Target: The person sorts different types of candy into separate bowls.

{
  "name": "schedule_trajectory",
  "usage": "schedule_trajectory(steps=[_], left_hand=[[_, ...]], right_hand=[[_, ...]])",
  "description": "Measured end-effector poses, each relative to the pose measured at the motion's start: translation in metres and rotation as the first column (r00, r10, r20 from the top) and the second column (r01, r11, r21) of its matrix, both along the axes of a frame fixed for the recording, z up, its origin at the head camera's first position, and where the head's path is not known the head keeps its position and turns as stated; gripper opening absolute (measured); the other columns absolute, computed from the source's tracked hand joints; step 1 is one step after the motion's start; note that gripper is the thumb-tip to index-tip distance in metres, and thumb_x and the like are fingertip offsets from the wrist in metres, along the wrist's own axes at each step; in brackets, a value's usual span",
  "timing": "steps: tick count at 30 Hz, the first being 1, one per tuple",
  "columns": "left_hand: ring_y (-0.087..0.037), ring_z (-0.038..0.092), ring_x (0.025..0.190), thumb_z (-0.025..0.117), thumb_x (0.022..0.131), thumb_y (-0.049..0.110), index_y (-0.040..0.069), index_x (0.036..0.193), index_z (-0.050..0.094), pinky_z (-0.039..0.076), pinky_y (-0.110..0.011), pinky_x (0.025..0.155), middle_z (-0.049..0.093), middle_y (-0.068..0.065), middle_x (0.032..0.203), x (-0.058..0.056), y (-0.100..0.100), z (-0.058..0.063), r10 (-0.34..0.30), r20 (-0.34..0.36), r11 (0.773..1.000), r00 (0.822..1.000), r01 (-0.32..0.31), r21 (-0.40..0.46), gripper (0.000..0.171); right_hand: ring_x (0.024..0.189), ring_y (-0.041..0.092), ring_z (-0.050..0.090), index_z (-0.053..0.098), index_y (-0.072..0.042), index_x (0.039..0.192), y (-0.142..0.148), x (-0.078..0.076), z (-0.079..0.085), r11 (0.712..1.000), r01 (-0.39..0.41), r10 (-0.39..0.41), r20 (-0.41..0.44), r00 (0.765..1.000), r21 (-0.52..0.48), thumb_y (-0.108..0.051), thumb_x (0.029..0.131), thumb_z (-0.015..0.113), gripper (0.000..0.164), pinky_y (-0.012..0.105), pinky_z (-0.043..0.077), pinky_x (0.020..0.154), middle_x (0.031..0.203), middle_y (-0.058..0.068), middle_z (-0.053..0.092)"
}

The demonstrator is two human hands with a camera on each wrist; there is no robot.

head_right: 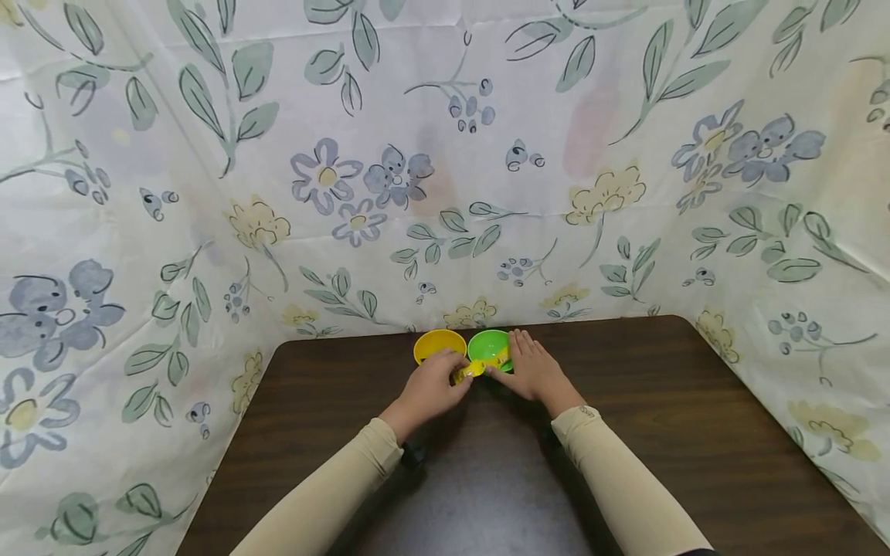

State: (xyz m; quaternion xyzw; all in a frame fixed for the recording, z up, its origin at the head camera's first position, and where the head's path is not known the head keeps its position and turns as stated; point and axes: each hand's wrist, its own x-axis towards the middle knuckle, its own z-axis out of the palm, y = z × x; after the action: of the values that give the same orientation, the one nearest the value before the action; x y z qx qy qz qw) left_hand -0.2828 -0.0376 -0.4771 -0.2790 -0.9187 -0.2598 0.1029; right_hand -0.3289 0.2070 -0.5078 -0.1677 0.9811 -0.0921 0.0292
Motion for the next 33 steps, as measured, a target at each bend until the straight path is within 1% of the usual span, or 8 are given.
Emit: schedule_trajectory(steps=[3, 9, 15, 19, 21, 26, 28, 33], left_hand=[[-0.013, 0.063, 0.085, 0.075, 0.098, 0.022, 0.006, 0.116, 0.079, 0.056, -0.026, 0.076, 0.074, -0.005, 0.105, -0.007, 0.005, 0.001, 0.006, -0.011, 1.000, 1.000, -0.006, 0.002, 0.024], [-0.016, 0.066, 0.088, 0.075, 0.097, 0.022, 0.005, 0.115, 0.079, 0.059, -0.030, 0.081, 0.075, -0.006, 0.104, -0.021, 0.013, 0.001, 0.035, -0.032, 0.999, 0.999, -0.035, -0.018, 0.025], [-0.014, 0.063, 0.085, 0.073, 0.098, 0.022, 0.006, 0.115, 0.078, 0.057, -0.027, 0.077, 0.072, -0.006, 0.102, -0.032, 0.020, 0.003, 0.046, -0.015, 0.998, 0.999, -0.047, -0.037, 0.024], [-0.017, 0.066, 0.090, 0.073, 0.098, 0.021, 0.005, 0.117, 0.078, 0.059, -0.031, 0.081, 0.073, -0.008, 0.107, -0.038, 0.026, 0.005, 0.053, -0.005, 0.997, 0.999, -0.053, -0.049, 0.025], [-0.020, 0.068, 0.094, 0.073, 0.099, 0.021, 0.005, 0.120, 0.077, 0.060, -0.034, 0.085, 0.073, -0.009, 0.111, -0.040, 0.029, 0.006, 0.053, -0.002, 0.997, 0.999, -0.053, -0.054, 0.027], [-0.023, 0.071, 0.105, 0.072, 0.102, 0.029, 0.003, 0.134, 0.071, 0.061, -0.038, 0.093, 0.068, -0.012, 0.124, -0.042, 0.034, 0.007, 0.047, -0.009, 0.997, 0.999, -0.048, -0.068, 0.042], [-0.023, 0.070, 0.105, 0.072, 0.102, 0.032, 0.004, 0.137, 0.069, 0.061, -0.037, 0.093, 0.066, -0.012, 0.126, -0.042, 0.034, 0.006, 0.044, -0.014, 0.996, 0.999, -0.044, -0.071, 0.045], [-0.021, 0.069, 0.099, 0.072, 0.102, 0.033, 0.006, 0.136, 0.070, 0.061, -0.035, 0.089, 0.065, -0.010, 0.123, -0.039, 0.030, 0.005, 0.021, -0.020, 0.998, 1.000, -0.023, -0.062, 0.043]], right_hand=[[0.163, 0.046, 0.016, 0.015, 0.010, 0.165, 0.000, 0.000, -0.001, 1.000, 0.000, 0.000, -0.001, 1.000, -0.004, -0.071, 0.105, 0.040, 0.104, 0.060, 0.018, 0.132, 0.174, 0.031, 0.016], [0.164, 0.045, 0.015, 0.014, 0.009, 0.166, 0.000, -0.002, -0.005, 1.000, 0.005, -0.005, 0.005, 1.000, -0.006, -0.073, 0.104, 0.039, 0.105, 0.059, 0.017, 0.133, 0.175, 0.029, 0.015], [0.164, 0.044, 0.015, 0.014, 0.009, 0.166, 0.000, -0.002, -0.004, 1.000, 0.007, -0.007, 0.005, 1.000, -0.003, -0.073, 0.104, 0.038, 0.106, 0.059, 0.017, 0.133, 0.175, 0.029, 0.015], [0.164, 0.044, 0.014, 0.014, 0.009, 0.166, 0.001, -0.001, -0.002, 1.000, 0.004, -0.004, 0.009, 1.000, 0.003, -0.073, 0.105, 0.038, 0.105, 0.059, 0.016, 0.133, 0.175, 0.029, 0.015], [0.164, 0.043, 0.013, 0.013, 0.008, 0.166, 0.001, -0.001, -0.002, 1.000, 0.003, -0.003, 0.013, 1.000, 0.007, -0.072, 0.105, 0.038, 0.104, 0.058, 0.016, 0.133, 0.175, 0.029, 0.014], [0.164, 0.044, 0.013, 0.013, 0.009, 0.166, 0.000, -0.001, -0.002, 1.000, -0.002, 0.002, 0.017, 1.000, -0.002, -0.073, 0.105, 0.037, 0.104, 0.059, 0.017, 0.133, 0.175, 0.029, 0.014], [0.164, 0.044, 0.013, 0.013, 0.008, 0.166, 0.000, -0.001, -0.003, 1.000, -0.004, 0.004, 0.019, 1.000, -0.003, -0.073, 0.105, 0.035, 0.105, 0.059, 0.016, 0.133, 0.175, 0.029, 0.014], [0.165, 0.043, 0.013, 0.013, 0.007, 0.167, 0.000, -0.002, -0.002, 1.000, 0.005, -0.005, 0.014, 1.000, 0.011, -0.072, 0.105, 0.037, 0.104, 0.058, 0.016, 0.133, 0.175, 0.027, 0.016]])
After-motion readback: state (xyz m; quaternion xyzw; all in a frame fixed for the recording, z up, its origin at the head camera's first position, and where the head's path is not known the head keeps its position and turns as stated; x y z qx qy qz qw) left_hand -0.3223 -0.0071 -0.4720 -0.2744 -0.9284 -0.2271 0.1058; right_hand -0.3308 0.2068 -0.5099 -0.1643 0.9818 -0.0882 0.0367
